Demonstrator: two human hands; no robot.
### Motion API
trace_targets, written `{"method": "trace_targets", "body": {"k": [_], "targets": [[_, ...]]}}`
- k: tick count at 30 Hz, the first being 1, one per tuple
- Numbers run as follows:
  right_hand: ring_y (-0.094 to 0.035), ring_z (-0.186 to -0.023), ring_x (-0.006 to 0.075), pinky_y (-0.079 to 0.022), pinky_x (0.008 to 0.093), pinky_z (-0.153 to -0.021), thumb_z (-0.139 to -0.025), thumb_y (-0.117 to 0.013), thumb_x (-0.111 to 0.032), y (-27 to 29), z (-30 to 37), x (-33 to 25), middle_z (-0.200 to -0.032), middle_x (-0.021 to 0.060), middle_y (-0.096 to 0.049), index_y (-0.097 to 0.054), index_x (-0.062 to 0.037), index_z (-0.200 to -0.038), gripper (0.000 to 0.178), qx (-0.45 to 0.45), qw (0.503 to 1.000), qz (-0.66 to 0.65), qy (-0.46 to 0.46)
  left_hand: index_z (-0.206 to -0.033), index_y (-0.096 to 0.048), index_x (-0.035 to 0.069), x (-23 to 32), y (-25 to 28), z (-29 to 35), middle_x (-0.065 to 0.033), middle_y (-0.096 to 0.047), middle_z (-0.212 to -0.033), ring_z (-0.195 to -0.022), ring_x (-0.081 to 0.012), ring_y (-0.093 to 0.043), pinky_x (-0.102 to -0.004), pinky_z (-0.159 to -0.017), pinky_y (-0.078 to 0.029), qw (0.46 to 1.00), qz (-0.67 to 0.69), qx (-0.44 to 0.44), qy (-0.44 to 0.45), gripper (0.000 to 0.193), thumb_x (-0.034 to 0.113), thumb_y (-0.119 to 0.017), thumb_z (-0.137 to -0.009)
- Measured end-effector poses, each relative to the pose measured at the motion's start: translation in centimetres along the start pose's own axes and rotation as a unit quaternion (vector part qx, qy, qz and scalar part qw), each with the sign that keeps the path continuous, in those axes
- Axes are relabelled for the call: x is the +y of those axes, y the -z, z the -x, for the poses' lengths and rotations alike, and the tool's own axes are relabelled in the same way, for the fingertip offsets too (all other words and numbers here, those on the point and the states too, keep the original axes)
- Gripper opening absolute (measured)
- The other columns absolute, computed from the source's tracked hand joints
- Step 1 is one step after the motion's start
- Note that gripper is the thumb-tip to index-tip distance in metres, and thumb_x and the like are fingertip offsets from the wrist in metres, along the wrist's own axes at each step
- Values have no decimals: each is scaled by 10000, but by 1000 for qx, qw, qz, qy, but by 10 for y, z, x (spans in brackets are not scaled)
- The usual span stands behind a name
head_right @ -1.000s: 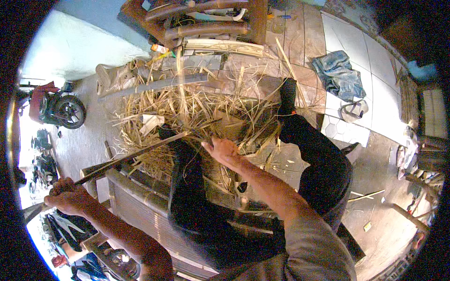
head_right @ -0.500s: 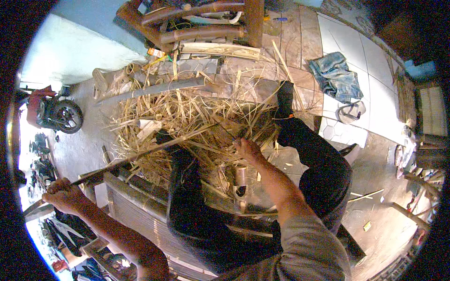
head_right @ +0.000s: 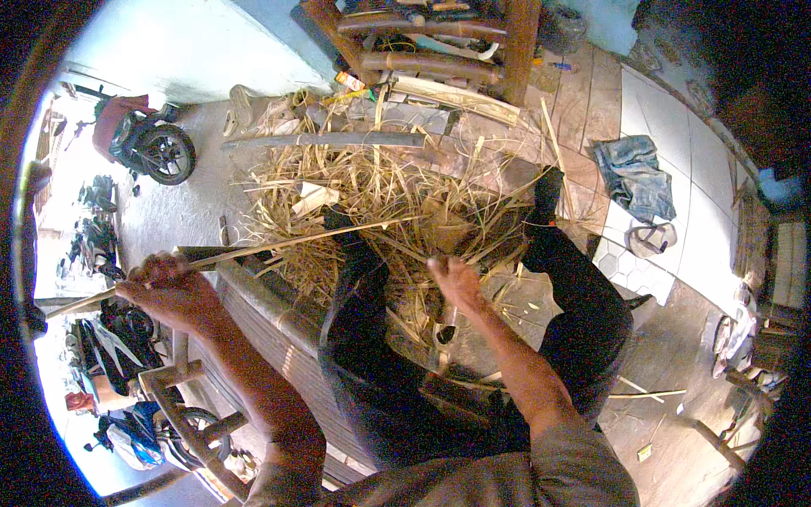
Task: The person sits on the floor and uses a knife to shave and smooth thin bamboo strips. They repeatedly hold the strips against their leg and scrape the blade along the surface to remove splinters and refine the edges.
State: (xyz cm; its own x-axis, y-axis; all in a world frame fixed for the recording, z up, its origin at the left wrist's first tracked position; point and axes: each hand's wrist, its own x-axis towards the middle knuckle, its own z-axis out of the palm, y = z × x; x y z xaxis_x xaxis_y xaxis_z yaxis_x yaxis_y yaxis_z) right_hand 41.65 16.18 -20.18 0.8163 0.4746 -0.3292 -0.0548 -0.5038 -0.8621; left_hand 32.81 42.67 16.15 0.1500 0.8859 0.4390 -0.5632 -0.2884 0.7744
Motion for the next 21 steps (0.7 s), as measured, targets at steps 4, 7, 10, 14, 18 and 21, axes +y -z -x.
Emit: {"method": "trace_targets", "body": {"k": [4,7,10,14,18,21], "targets": [[-649,-673,354,-537,435,-628,-932,-553,-501,21,59,-125,-773,190,-651,-605,-22,-1005,487,-17,991,-1,133,-689,-404,141,1,-23,41,28,-260,-541,-438,-80,-206,-230,-373,-170,979,147,-111,83,559,629,-388,-960],[-644,-607,328,-517,445,-572,-937,-561,-491,37,107,-200,-674,191,-627,-593,-8,-966,485,-31,954,-144,262,-668,-348,150,4,-41,64,31,-240,-526,-426,-76,-184,-235,-361,-146,992,107,-58,39,578,653,-363,-953],[-655,-705,414,-548,476,-655,-929,-556,-475,46,104,-229,-810,200,-667,-591,-43,-900,435,-96,963,-88,234,-630,-312,168,5,-51,77,31,-237,-524,-437,-92,-215,-245,-357,-195,999,24,-40,-2,582,648,-373,-953],[-626,-612,419,-501,477,-571,-938,-580,-434,33,82,-203,-684,219,-612,-554,-14,-951,421,-5,991,-42,127,-656,-261,167,8,-51,73,36,-204,-526,-418,-72,-175,-225,-350,-156,998,-48,42,-23,588,673,-357,-941],[-622,-587,389,-509,463,-571,-951,-558,-441,0,78,-157,-760,220,-626,-573,-3,-994,441,-77,955,-64,280,-632,-238,183,6,-49,65,43,-204,-526,-426,-74,-194,-219,-352,-171,998,-34,44,-20,604,703,-333,-925],[-613,-545,307,-511,431,-499,-953,-533,-488,-3,33,-124,-702,167,-622,-601,-40,-1046,463,-75,993,65,67,-633,-238,182,3,-48,57,48,-194,-534,-433,-73,-199,-217,-360,-178,994,-82,72,-27,608,710,-331,-919]]}}
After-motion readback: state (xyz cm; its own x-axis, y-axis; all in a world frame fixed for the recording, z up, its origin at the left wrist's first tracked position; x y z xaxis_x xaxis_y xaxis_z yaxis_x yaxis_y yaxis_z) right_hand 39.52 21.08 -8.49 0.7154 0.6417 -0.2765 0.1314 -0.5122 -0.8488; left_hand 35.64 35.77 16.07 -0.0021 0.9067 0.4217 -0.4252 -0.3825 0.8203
